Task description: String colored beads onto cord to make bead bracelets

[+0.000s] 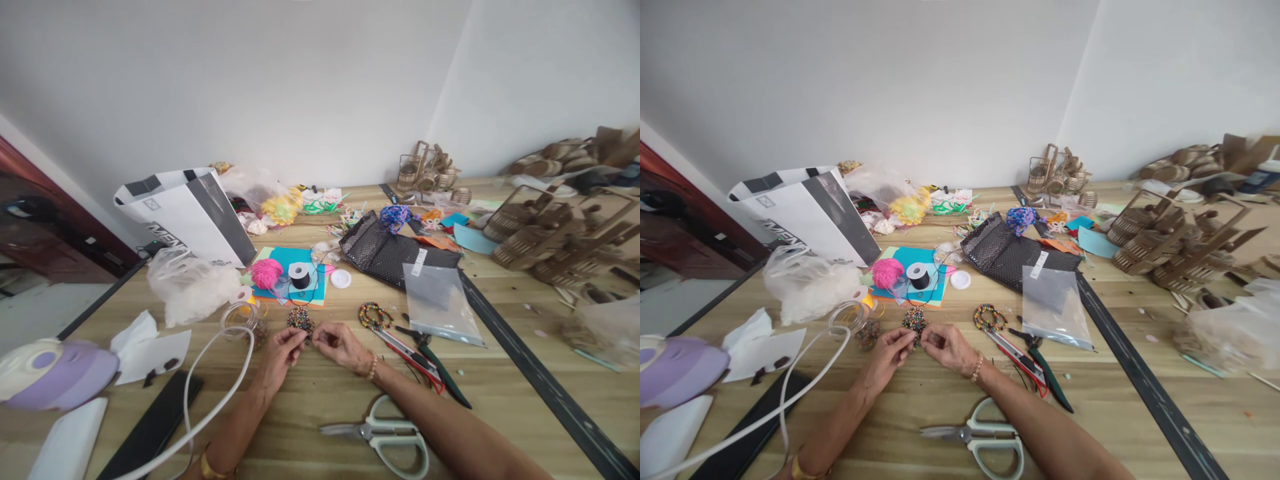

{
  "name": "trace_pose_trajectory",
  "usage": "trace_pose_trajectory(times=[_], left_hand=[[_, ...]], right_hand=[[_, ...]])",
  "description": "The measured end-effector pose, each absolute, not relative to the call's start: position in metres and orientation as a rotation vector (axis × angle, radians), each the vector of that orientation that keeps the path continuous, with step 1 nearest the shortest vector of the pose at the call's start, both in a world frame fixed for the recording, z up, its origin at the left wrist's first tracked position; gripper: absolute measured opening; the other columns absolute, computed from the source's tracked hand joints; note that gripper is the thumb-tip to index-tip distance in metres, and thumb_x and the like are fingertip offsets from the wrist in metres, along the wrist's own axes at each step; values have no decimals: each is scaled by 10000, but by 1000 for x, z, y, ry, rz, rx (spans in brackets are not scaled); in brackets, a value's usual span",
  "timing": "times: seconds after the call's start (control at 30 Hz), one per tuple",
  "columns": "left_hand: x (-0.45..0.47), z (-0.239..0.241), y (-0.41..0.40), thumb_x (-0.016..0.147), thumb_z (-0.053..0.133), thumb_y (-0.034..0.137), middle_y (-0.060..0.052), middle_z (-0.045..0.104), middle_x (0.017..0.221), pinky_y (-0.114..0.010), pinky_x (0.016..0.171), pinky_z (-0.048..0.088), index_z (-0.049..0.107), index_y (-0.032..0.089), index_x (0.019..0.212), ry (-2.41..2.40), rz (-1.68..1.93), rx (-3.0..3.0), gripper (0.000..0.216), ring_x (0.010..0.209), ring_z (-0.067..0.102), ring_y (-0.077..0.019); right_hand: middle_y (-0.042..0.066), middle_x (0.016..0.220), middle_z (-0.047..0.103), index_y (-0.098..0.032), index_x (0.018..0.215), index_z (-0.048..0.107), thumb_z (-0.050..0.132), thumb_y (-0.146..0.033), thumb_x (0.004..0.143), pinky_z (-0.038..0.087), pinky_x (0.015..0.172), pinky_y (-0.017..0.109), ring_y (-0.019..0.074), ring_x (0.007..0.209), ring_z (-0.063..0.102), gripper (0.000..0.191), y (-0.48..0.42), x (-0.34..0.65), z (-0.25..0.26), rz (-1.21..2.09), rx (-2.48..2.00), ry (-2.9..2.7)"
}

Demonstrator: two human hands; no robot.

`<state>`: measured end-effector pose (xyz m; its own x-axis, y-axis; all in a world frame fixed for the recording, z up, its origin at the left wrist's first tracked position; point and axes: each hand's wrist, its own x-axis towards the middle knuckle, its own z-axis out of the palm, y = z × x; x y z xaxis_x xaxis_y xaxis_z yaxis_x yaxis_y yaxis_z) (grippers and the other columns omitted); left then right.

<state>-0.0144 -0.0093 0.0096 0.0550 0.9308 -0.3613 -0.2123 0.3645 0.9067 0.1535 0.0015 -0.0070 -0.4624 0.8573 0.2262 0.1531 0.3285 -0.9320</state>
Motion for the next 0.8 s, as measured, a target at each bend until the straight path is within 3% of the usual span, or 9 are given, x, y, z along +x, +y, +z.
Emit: trace_pose_trajectory(times=[0.8], left_hand=[[-14, 6, -10, 476, 825, 383, 43, 548, 471, -152, 330, 241, 635, 129, 619, 1205, 1014, 791, 348, 361, 391, -27]], right_hand=[[-43, 570, 434, -146, 776, 585, 535, -299, 825, 294, 488, 184, 78, 519, 362, 168, 1, 154, -7, 1252, -881, -1830]])
